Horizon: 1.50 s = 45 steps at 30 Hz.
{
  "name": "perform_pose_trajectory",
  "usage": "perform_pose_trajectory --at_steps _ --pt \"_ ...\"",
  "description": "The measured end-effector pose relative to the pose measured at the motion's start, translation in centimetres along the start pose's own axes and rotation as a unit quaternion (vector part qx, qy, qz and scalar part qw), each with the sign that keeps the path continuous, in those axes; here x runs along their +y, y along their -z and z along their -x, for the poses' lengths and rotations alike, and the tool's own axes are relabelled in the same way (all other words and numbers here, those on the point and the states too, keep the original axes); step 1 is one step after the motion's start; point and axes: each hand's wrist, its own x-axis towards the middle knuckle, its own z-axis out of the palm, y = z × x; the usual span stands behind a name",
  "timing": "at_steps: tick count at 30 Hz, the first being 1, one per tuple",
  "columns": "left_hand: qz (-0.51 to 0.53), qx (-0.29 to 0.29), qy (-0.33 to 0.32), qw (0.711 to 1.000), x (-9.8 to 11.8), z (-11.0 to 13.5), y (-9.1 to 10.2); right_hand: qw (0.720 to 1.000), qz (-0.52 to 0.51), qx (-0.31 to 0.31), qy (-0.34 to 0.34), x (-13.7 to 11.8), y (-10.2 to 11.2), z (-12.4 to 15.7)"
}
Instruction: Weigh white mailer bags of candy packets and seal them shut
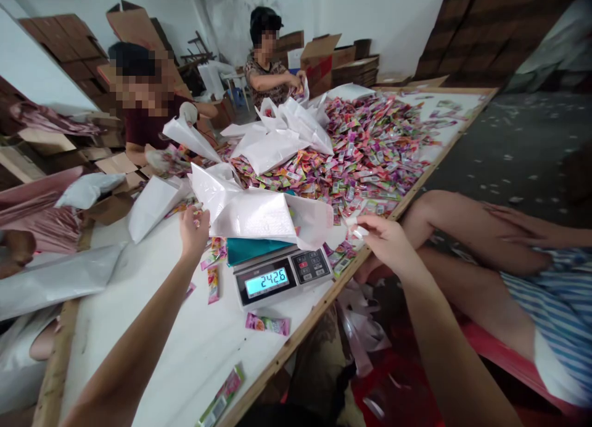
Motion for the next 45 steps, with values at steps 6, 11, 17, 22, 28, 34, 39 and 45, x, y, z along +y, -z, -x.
perform_pose_trajectory --at_steps 6,11,17,22,28,34,39,45 --pt "-0.064 -0.007 -0.112 0.992 2.7 0.9 0.4 0.994 0.054 -0.093 0.029 0.2 -4.0 -2.9" --pt "-0.102 -0.07 -0.192 0.974 5.9 2.5 0.2 0.947 0.189 -0.215 0.146 0.2 -9.8 -7.4" --pt "-0.086 -0.048 -0.152 0.984 5.4 2.4 0.6 0.922 0.277 -0.229 0.143 0.6 -12.2 -8.4" --pt "-0.069 -0.019 -0.144 0.987 3.2 2.8 2.0 0.925 0.325 -0.169 0.104 -0.9 -8.9 -6.8" --pt "-0.059 -0.013 -0.048 0.997 1.6 5.3 3.5 0.929 0.343 -0.123 0.058 -1.1 -4.5 -4.4" --pt "-0.047 -0.001 -0.016 0.999 0.7 6.9 4.7 0.958 0.276 -0.052 0.046 0.3 -1.7 -2.7" --pt "-0.051 0.004 -0.003 0.999 0.4 7.5 5.6 0.979 0.199 0.038 0.001 1.1 1.1 -1.8" --pt "-0.048 0.007 0.025 0.999 0.3 7.8 5.8 0.98 0.168 0.098 -0.043 1.2 2.5 -1.7"
